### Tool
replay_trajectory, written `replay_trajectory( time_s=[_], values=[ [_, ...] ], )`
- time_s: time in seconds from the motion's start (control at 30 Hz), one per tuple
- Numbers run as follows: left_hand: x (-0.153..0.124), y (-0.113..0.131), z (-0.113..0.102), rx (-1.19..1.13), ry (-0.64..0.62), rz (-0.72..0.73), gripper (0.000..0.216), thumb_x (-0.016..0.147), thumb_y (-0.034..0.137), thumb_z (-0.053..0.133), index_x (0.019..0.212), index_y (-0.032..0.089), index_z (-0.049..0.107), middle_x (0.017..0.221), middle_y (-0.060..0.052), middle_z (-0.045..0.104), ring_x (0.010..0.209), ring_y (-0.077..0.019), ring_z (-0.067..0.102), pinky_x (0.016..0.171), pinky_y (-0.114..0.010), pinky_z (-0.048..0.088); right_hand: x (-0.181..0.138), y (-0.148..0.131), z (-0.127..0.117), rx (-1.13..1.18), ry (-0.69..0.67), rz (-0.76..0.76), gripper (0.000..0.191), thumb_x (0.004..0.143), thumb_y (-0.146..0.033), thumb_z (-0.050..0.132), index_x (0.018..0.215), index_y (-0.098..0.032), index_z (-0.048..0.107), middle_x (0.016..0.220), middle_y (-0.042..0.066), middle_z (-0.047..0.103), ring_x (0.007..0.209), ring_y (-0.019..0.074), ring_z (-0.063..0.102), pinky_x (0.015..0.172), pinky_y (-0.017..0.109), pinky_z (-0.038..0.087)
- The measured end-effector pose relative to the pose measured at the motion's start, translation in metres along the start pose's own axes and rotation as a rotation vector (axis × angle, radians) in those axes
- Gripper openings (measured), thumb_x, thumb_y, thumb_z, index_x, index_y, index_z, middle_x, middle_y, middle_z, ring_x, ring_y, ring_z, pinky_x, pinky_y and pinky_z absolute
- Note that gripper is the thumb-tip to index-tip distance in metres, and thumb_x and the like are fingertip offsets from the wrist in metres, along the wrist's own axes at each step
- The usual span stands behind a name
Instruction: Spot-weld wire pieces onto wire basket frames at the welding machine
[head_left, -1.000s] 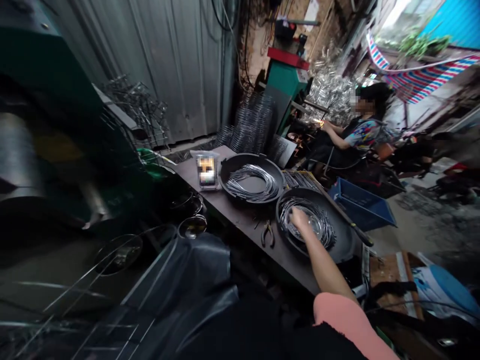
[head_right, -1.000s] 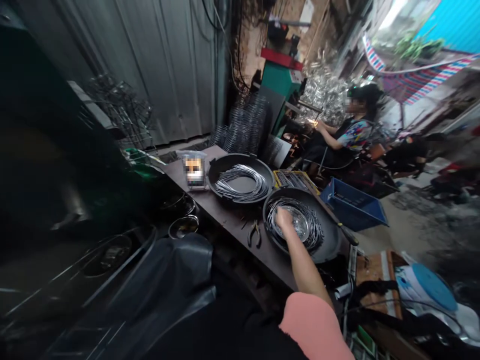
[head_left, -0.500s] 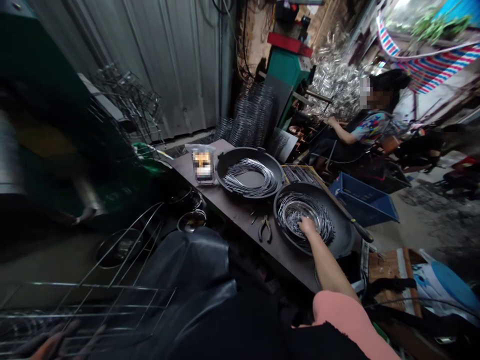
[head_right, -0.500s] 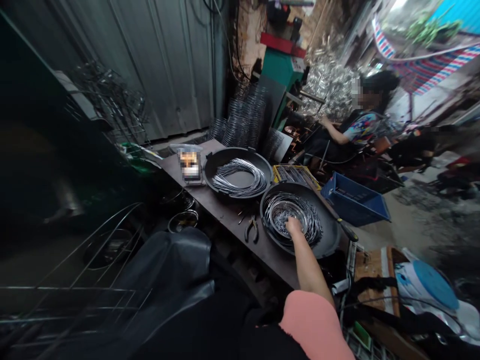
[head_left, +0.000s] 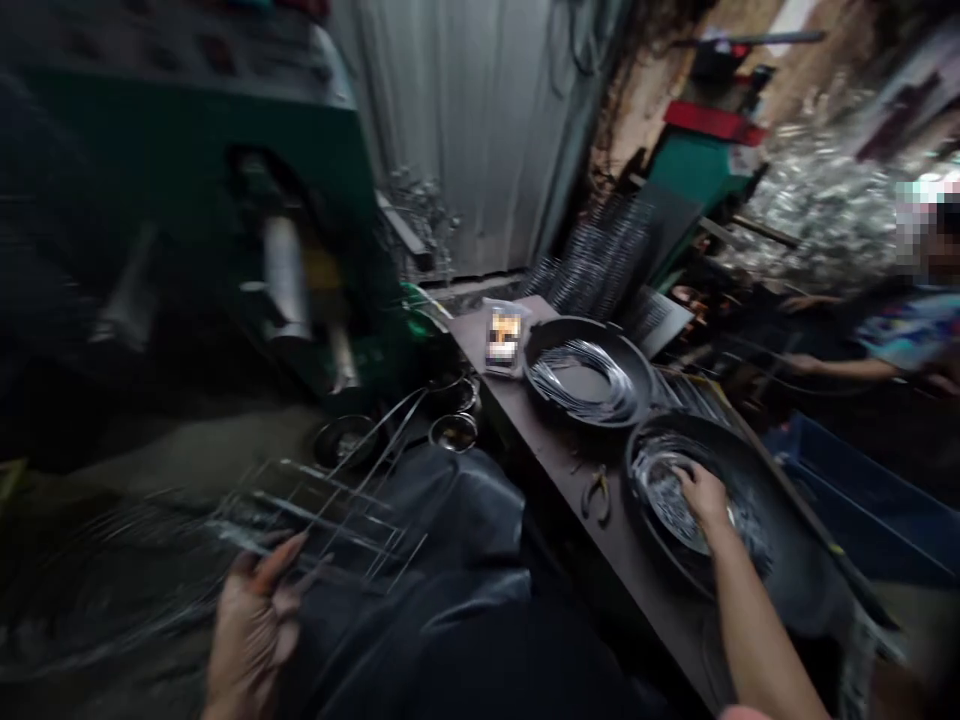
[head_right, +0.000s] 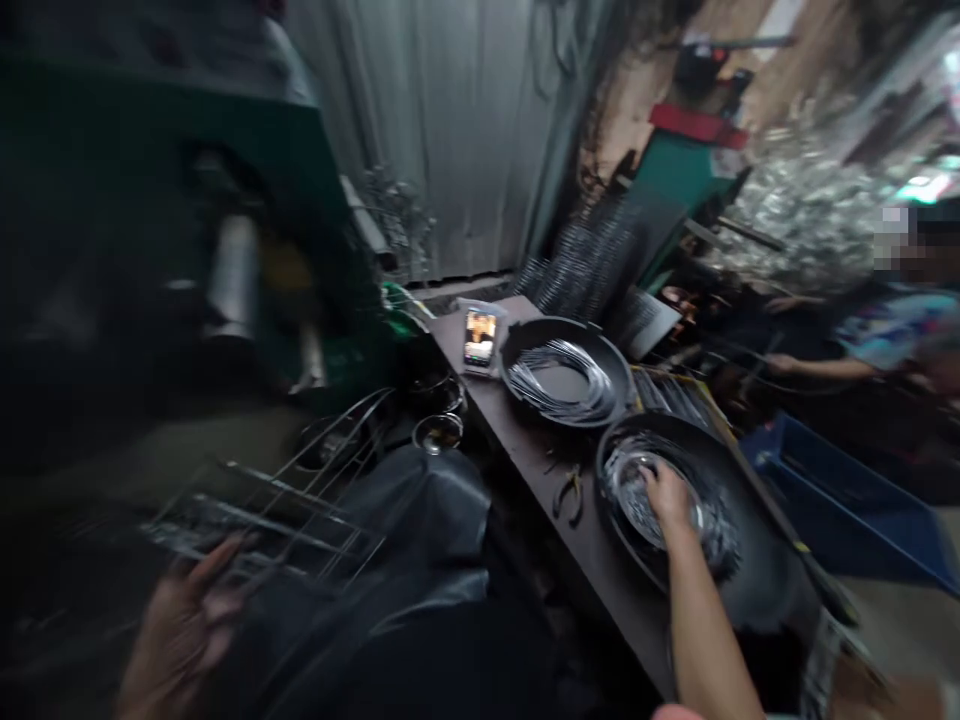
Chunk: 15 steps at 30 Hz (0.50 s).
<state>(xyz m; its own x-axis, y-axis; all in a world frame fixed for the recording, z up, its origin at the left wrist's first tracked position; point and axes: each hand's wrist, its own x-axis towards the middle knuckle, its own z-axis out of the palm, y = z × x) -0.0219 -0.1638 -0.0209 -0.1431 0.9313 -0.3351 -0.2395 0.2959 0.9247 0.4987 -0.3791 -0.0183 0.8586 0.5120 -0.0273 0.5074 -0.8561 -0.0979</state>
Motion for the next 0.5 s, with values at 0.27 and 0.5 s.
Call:
replay_trajectory(
  time_s=[0.27, 0.5],
  values=[
    [-0.011, 0.009, 0.006, -0.255, 0.085, -0.033, 0.035, 0.046, 0.024, 0.076, 0.075, 0.02, 0.057, 0.085, 0.002, 0.055, 0.078, -0.0158, 0.056, 0.067, -0.034, 0.052, -0.043, -0.245, -0.016, 0.422, -0.202, -0.869, 0.027, 0.081, -0.042, 0.047, 0.069, -0.02, 0.057, 0.068, 0.005, 0.062, 0.062, 0.0159, 0.053, 0.062, 0.025, 0.037],
    [-0.015, 0.003, -0.013, -0.328, 0.116, -0.009, 0.037, 0.049, 0.028, 0.076, 0.079, 0.021, 0.057, 0.087, 0.001, 0.055, 0.087, -0.0176, 0.055, 0.07, -0.032, 0.049, -0.095, -0.389, 0.009, 0.731, -0.502, -1.115, 0.013, 0.076, -0.027, 0.052, 0.069, -0.018, 0.057, 0.065, 0.0, 0.058, 0.063, 0.0126, 0.051, 0.059, 0.023, 0.036]
  ],
)
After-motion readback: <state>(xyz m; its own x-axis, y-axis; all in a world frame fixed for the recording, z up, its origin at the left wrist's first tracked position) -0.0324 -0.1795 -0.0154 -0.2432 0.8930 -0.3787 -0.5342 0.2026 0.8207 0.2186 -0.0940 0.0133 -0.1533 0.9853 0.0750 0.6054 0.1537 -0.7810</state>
